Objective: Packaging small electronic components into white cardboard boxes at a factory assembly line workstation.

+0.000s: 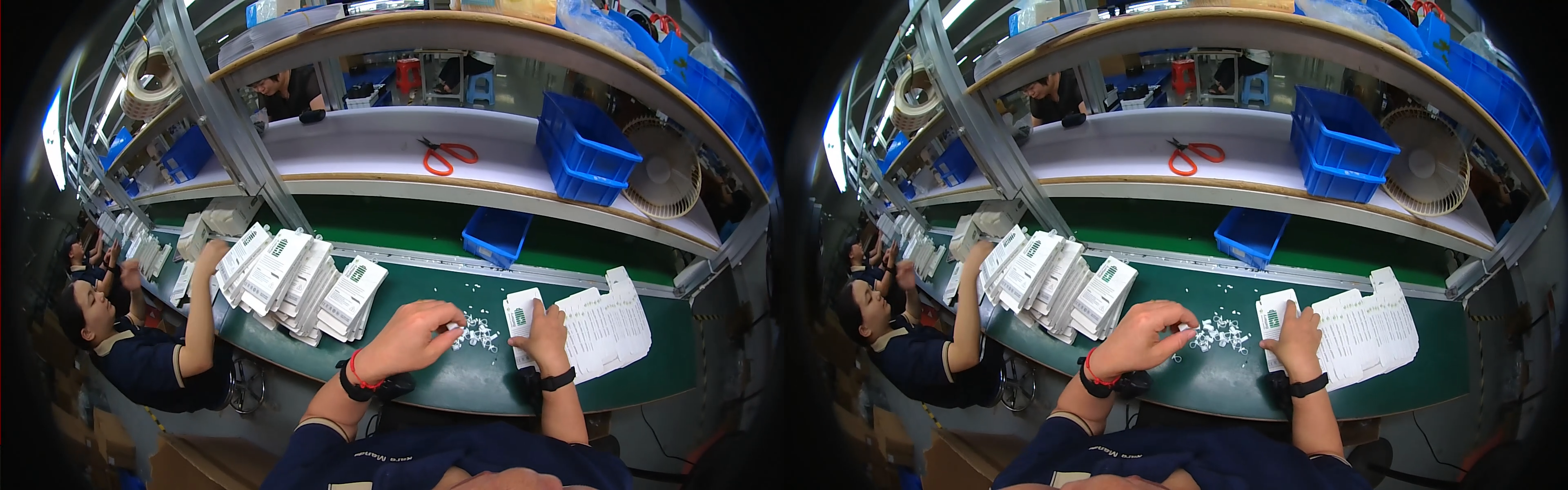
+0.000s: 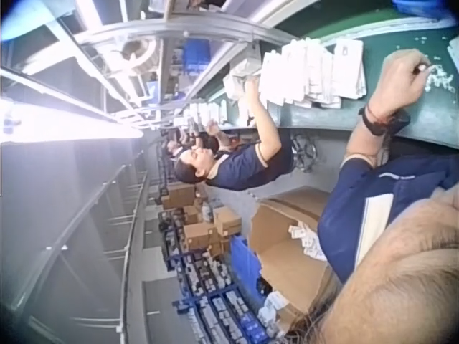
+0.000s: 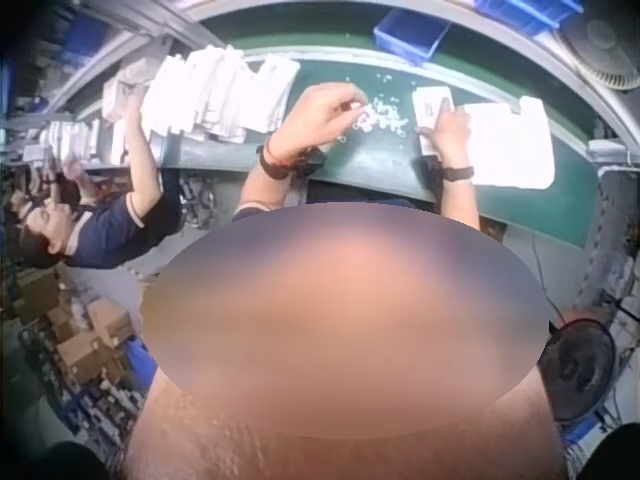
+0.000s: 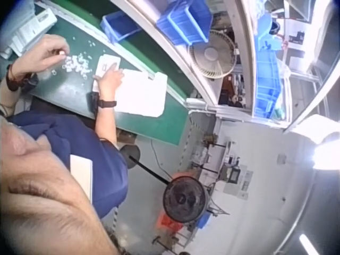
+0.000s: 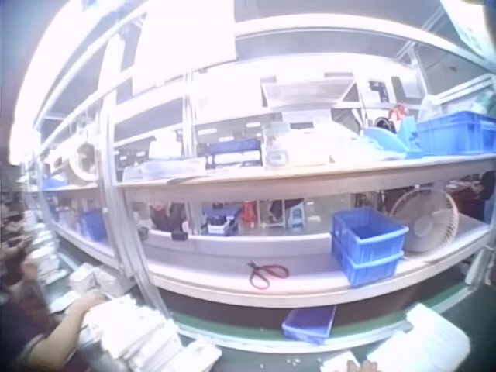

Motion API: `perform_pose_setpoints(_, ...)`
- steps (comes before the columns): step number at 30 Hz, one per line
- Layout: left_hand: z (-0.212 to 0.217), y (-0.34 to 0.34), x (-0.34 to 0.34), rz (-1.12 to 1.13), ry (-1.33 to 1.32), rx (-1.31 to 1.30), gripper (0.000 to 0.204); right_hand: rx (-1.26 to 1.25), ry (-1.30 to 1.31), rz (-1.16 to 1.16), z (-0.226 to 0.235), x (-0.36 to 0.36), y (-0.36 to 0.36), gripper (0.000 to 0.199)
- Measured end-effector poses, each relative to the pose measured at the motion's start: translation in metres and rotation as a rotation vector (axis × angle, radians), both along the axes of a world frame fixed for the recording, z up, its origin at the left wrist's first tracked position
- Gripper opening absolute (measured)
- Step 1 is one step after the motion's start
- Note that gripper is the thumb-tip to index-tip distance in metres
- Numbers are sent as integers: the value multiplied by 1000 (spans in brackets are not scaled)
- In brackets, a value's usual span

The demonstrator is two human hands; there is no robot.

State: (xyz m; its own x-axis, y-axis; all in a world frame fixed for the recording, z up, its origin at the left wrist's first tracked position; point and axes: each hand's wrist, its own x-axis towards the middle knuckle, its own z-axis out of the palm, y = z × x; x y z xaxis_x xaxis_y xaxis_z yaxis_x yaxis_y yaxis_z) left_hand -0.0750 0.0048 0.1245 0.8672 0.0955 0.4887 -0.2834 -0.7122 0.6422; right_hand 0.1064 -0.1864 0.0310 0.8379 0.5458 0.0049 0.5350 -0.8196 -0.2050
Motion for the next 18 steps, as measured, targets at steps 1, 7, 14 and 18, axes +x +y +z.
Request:
perform_pose_setpoints(1,11,-1,1,-40,-33,33,10,10,22,11,-1,2,0,100)
perform_pose_setpoints(7,31,-16,16,-159,-175,-93,15,95,14,-30,3,1,-4,108)
perform_pose_setpoints(14,29,-6,17,-153,-127,-140,16,162,-117,-112,0,13,-11,109)
perform_pose_setpoints(18,25,9,21,-85,-185,-286,13,575,-200,78,-11,49,-23,46)
